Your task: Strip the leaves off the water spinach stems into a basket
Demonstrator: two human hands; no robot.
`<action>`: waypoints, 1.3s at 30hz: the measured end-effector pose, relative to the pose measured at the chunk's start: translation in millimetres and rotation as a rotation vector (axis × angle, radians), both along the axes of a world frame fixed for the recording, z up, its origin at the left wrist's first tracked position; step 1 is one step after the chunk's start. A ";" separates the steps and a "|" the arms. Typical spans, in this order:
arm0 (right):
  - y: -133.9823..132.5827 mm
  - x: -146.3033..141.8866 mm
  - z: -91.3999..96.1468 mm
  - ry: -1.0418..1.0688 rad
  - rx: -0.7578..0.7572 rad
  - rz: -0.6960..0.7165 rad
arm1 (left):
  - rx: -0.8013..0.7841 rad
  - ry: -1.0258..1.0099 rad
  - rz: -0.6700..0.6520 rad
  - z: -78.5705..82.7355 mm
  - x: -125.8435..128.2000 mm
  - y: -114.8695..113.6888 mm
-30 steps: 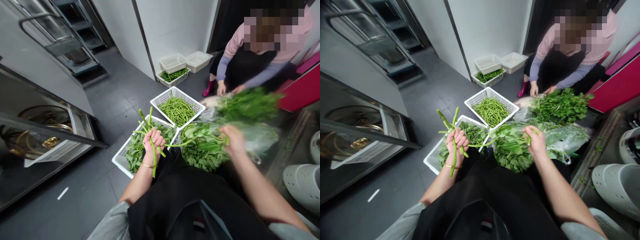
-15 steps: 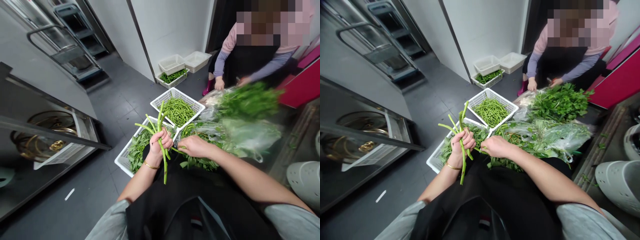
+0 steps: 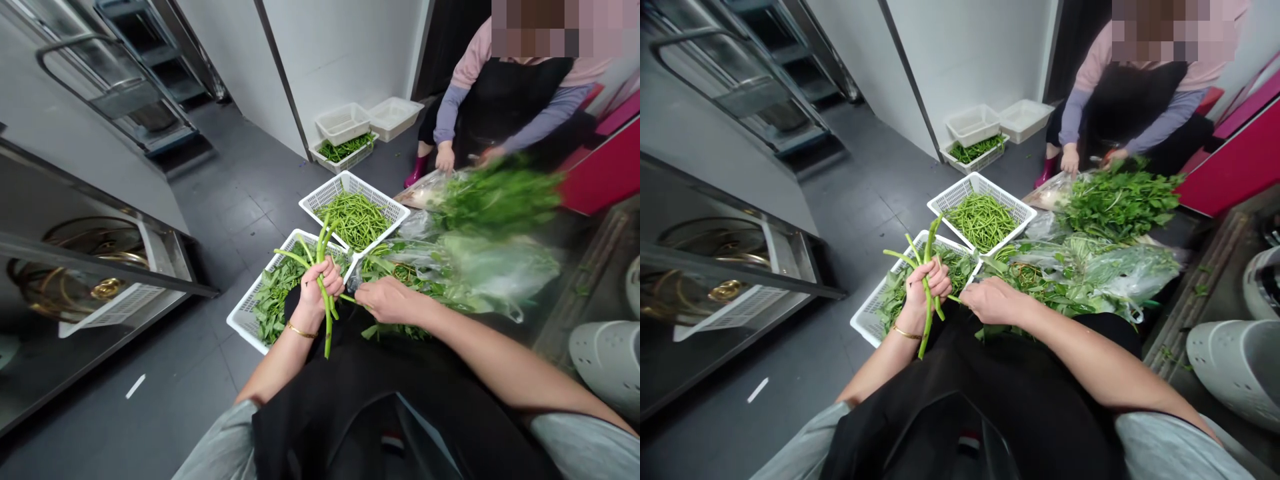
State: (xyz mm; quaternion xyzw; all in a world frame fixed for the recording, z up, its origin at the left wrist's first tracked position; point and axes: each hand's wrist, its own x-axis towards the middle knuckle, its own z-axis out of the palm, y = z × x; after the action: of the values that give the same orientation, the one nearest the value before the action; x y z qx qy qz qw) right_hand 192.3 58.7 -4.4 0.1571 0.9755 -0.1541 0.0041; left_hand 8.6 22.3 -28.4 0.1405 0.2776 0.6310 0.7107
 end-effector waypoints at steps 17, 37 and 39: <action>12.9 -4.3 5.6 0.208 -0.212 -0.172 | 0.042 0.034 0.240 18.5 -8.0 -1.0; 117.2 -115.4 -27.2 0.508 -0.250 -0.410 | -0.120 0.113 0.710 -1.5 -136.5 -112.6; 115.2 -162.5 -40.1 0.378 -0.242 -0.280 | -0.208 0.157 0.729 -4.1 -153.1 -122.6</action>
State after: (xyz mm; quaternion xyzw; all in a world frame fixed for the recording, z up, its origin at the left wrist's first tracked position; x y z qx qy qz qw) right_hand 29.8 173.8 -44.5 0.2575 0.9021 -0.2953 -0.1807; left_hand -144.5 -100.3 -32.5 0.0078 0.4253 0.7981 0.4268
